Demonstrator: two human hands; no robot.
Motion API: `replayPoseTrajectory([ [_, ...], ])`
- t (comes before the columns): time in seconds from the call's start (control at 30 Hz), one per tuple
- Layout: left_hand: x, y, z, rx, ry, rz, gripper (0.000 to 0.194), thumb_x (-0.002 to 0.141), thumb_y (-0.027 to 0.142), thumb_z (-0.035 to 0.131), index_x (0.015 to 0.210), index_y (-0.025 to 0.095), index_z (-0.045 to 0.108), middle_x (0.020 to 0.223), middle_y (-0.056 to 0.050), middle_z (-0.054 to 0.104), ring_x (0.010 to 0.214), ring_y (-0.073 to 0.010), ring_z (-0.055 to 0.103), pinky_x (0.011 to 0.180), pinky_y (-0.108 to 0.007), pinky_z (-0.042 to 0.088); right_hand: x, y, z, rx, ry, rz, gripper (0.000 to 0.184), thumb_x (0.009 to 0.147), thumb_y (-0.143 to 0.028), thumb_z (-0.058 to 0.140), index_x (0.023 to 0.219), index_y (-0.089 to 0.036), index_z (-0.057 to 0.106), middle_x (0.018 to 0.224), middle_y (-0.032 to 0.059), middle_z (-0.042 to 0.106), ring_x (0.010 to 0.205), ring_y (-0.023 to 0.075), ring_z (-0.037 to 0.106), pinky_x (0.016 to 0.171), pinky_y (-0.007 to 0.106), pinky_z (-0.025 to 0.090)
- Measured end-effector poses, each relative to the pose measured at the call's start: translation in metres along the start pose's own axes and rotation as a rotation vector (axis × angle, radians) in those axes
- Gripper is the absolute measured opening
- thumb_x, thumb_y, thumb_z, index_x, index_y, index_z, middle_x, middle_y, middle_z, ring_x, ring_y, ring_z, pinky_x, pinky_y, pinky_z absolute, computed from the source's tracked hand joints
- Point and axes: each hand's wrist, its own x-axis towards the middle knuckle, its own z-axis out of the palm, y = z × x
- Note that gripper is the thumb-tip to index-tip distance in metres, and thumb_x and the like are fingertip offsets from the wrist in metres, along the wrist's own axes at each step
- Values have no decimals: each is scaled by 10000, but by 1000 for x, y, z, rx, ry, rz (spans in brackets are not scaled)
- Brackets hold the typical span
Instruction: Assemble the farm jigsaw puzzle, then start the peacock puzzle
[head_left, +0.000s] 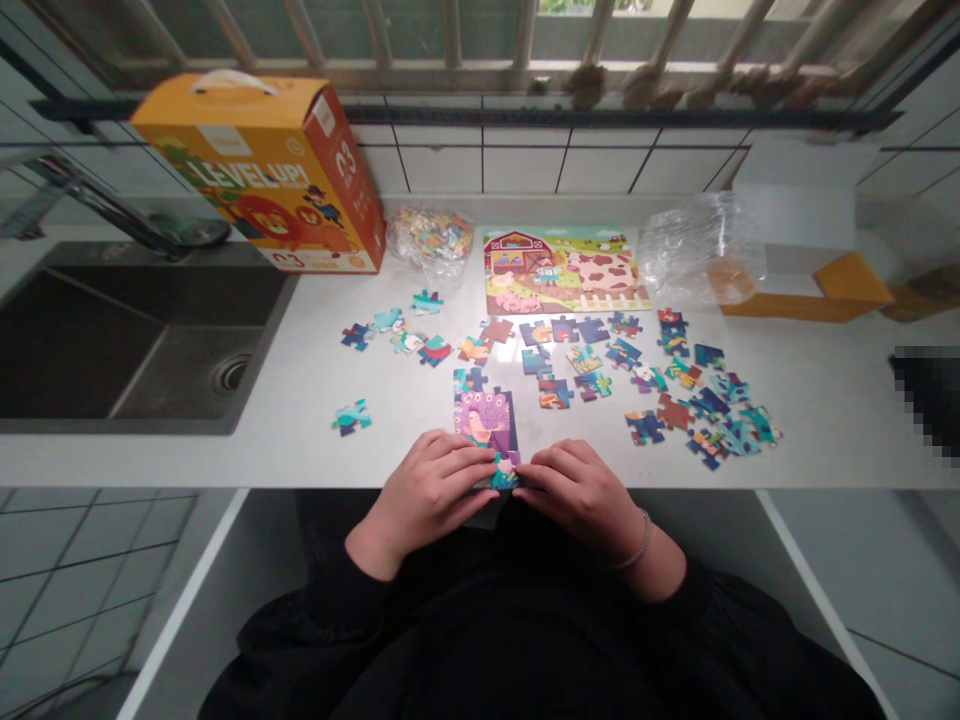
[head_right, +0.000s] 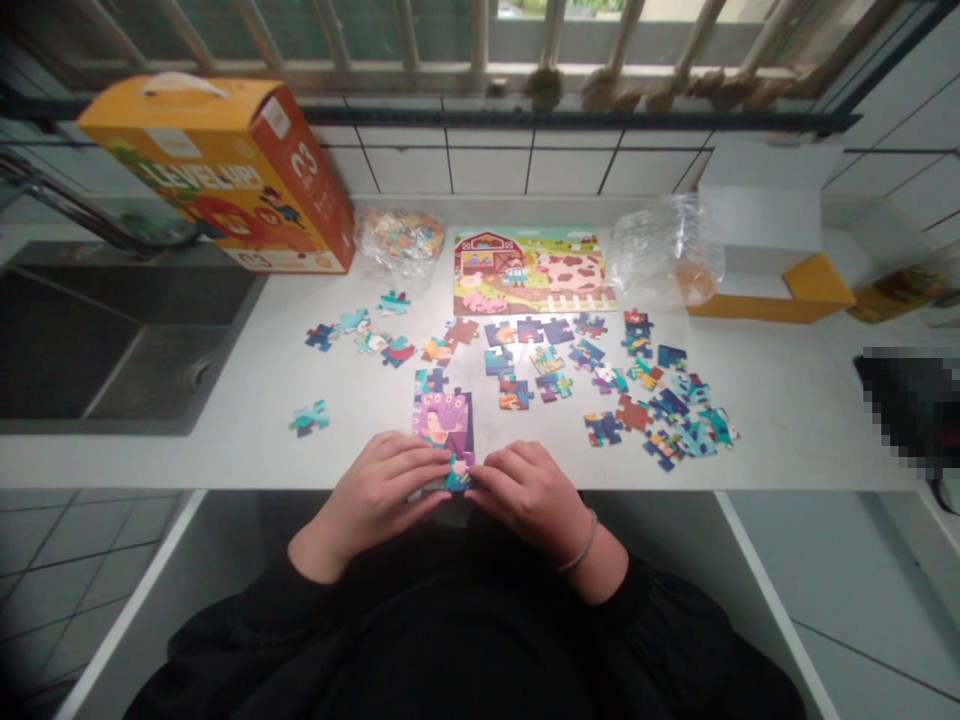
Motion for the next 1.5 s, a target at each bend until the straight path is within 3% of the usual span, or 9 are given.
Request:
replayPoseTrajectory([
  [0.37,1,1,0,15,20,27,207,1045,300,749,1250,276,733,1330,-32,816,1173,-251,731,1023,-461,523,-1,1,1,1,-7,4,216,1071,-335,722,1261,-234,732,1049,77,762,936,232,649,869,408,538],
  [0.53,0,0,0,7,14,16,221,1037,311,756,1257,290,748,1325,-35,816,1193,-246,726,1037,-455,529,-2,2,0,-18,6,115,324,1037,-474,759,1242,-226,722,1122,118,748,1023,278,665,906,446,534],
  [0.67,-1,0,1,7,22,26,226,1035,296,757,1260,278,738,1334,-36,812,1185,-246,726,1028,-454,533,-3,2,-1,-38,-20,151,299,1035,-517,754,1157,-246,731,1114,103,752,1025,276,657,916,443,504],
  [0.87,-4,0,2,-8,21,17,270,1031,263,750,1299,268,719,1363,-47,799,1222,-256,720,1052,-466,533,1,8,-6,67,-49,171,280,1031,-495,769,1167,-252,733,1141,85,759,1053,260,665,915,420,495],
  [1.03,-4,3,0,-3,25,2,335,1043,263,719,1377,271,691,1354,-62,794,1216,-259,720,1063,-471,534,9,10,-11,127,-58,175,119,1079,-374,720,1081,-262,759,1083,59,762,982,220,667,864,385,487],
  [1.27,-1,6,7,51,64,-18,315,1054,293,725,1363,251,679,1264,-76,800,1133,-259,722,1000,-462,537,13,5,-6,103,-20,168,123,1105,-347,670,1077,-252,743,1076,67,765,961,220,658,844,379,481],
  [1.37,1,6,12,76,79,-23,283,1058,247,700,1341,257,695,1227,-69,804,1083,-248,718,962,-452,533,12,4,-5,89,-24,159,158,1111,-364,652,1174,-245,735,1175,85,782,1053,240,671,920,408,500],
  [1.5,2,5,14,93,115,13,251,1052,210,706,1301,243,713,1210,-64,811,1075,-239,716,940,-439,538,11,3,-6,29,-112,115,385,1098,-492,656,1410,-269,686,1461,93,735,1333,299,624,1087,479,451],
])
